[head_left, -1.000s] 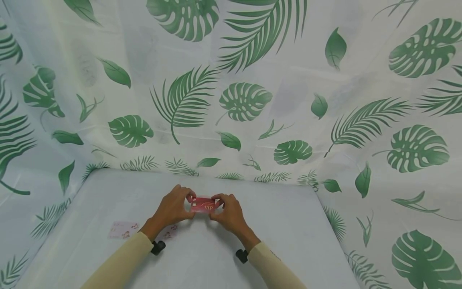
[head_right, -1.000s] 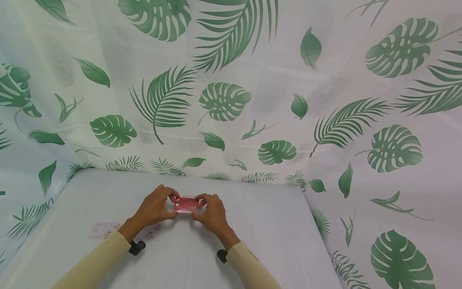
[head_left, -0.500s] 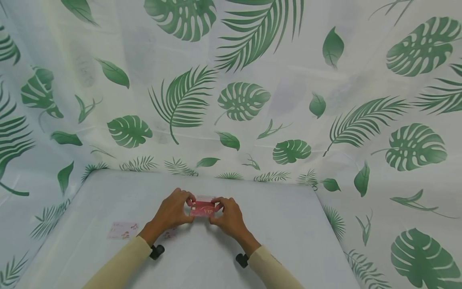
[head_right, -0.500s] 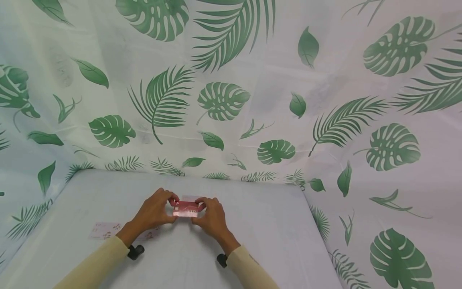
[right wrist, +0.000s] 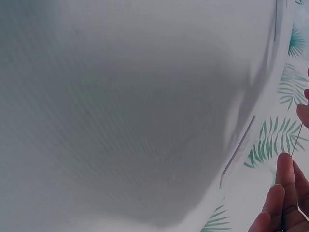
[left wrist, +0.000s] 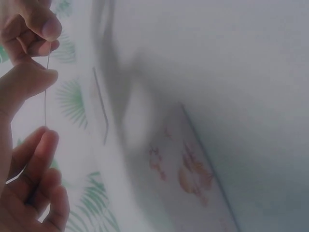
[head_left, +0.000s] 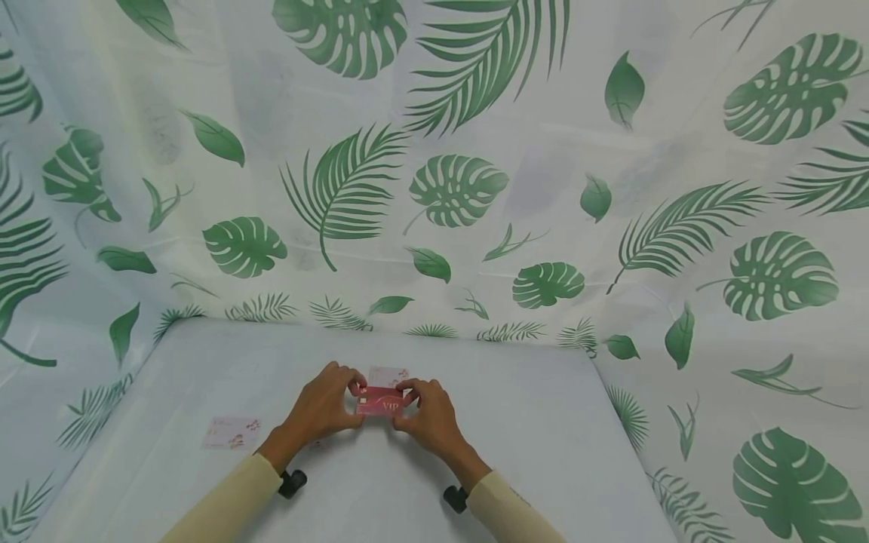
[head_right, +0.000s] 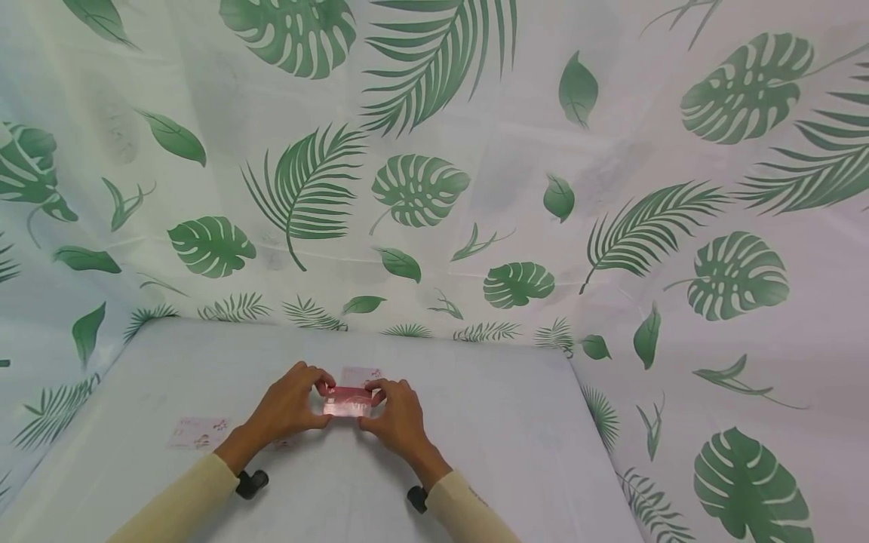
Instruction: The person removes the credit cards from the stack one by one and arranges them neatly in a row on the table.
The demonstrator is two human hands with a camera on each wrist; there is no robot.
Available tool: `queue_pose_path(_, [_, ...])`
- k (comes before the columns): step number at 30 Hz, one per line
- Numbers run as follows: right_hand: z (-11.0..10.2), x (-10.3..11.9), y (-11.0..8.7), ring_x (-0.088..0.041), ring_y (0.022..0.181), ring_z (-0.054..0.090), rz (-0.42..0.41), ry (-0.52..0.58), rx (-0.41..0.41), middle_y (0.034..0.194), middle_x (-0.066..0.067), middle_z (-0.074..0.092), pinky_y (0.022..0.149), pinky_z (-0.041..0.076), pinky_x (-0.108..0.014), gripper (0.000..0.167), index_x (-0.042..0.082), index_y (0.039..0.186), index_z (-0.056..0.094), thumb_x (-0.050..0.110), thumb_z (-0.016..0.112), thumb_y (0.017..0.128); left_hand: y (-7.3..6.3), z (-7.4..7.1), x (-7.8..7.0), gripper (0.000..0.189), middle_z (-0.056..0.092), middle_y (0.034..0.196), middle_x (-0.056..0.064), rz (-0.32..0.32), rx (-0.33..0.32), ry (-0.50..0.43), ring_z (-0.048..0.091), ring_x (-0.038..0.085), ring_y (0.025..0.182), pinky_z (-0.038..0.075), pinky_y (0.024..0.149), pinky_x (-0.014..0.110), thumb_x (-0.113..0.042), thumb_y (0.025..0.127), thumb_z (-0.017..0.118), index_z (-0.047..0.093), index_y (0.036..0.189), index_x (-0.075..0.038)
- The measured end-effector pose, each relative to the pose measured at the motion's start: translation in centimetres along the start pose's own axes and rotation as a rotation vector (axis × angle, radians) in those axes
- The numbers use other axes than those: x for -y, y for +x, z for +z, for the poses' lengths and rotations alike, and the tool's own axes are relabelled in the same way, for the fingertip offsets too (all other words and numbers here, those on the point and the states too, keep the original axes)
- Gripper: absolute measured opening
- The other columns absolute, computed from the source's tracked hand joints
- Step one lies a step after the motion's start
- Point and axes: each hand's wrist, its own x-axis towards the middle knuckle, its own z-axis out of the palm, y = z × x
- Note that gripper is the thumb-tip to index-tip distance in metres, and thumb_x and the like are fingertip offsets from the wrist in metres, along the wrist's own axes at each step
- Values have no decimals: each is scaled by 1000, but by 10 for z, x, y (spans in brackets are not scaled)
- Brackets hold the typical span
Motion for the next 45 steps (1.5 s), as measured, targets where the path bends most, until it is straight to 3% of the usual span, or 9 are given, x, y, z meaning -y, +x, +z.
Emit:
queue_pose_path(7, [4, 0, -6, -9, 85, 49, -2, -21, 0, 92, 7, 67, 72, 40, -25, 52, 23, 125, 74, 29, 94, 77, -7, 2, -1, 49, 64, 93, -1, 5, 7, -33, 43, 8, 84, 42, 69, 24, -28, 71, 95, 72, 113, -17])
queue_pose_path(22, [12, 1, -17, -7, 81, 48, -16, -41, 20, 91, 6, 68, 69, 39, -23, 48, 22, 121, 75, 29, 94, 77, -21, 8, 2, 50, 59, 88, -8, -6, 5, 1, 42, 7, 84, 43, 71, 24, -31, 68, 98, 72, 109, -19])
queue_pose_path(45, [24, -4, -19, -7, 83, 49, 11, -54, 92, 92, 5, 67, 70, 40, -24, 51, 21, 122, 76, 30, 97, 77, -29, 16, 9, 50, 58, 89, -10, -49, 77, 18, 43, 7, 86, 45, 73, 25, -38, 68, 99, 72, 107, -21])
